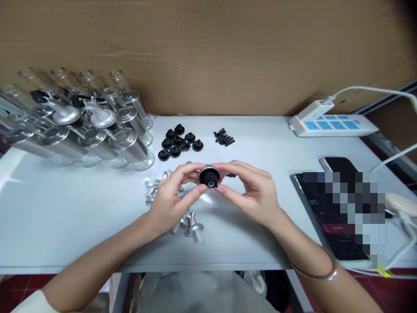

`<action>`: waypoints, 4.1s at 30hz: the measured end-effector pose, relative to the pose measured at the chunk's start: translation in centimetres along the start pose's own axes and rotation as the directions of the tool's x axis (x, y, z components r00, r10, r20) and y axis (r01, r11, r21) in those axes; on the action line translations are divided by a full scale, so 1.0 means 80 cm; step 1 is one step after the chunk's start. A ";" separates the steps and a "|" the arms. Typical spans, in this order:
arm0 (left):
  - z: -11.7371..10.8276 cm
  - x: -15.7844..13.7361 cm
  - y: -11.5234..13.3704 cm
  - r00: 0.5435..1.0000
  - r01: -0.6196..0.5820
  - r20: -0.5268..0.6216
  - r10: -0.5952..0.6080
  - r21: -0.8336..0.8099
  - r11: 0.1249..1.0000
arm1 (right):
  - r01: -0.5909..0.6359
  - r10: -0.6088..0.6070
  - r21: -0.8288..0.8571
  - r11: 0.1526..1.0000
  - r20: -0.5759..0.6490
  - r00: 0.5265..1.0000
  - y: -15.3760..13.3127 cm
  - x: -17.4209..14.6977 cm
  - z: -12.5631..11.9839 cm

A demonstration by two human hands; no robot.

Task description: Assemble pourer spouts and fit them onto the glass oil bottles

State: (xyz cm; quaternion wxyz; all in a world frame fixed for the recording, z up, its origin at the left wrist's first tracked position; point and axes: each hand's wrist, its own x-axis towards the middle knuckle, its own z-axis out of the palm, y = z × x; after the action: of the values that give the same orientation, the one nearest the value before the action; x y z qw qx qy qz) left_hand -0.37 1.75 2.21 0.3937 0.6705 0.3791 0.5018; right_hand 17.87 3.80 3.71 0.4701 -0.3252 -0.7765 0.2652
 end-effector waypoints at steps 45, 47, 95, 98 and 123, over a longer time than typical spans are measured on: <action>-0.003 -0.001 -0.001 0.986 0.096 0.132 -0.100 0.038 0.995 | 0.037 -0.040 0.043 0.998 0.078 0.996 -0.003 -0.002 0.006; -0.003 -0.001 -0.001 0.990 0.072 0.113 -0.082 0.092 0.993 | 0.045 -0.047 0.032 0.999 0.079 0.996 -0.003 -0.003 0.006; -0.008 0.004 0.008 0.974 -0.217 0.128 0.189 0.264 0.940 | -0.128 0.121 0.238 0.963 0.047 0.992 -0.006 -0.005 0.002; -0.009 0.004 0.006 0.977 -0.209 0.093 0.191 0.252 0.945 | -0.103 0.093 0.237 0.966 0.054 0.994 -0.006 -0.004 0.003; -0.011 0.005 0.002 0.775 -0.602 0.126 0.620 0.448 0.661 | -0.488 0.451 0.567 0.664 0.217 0.866 0.004 0.000 0.011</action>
State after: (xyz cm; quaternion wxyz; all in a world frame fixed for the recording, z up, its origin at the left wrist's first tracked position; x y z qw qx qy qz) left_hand -1.09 2.17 2.67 0.0232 0.8226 0.2481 0.5112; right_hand 17.15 3.91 3.14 0.4416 -0.3385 -0.5531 0.6201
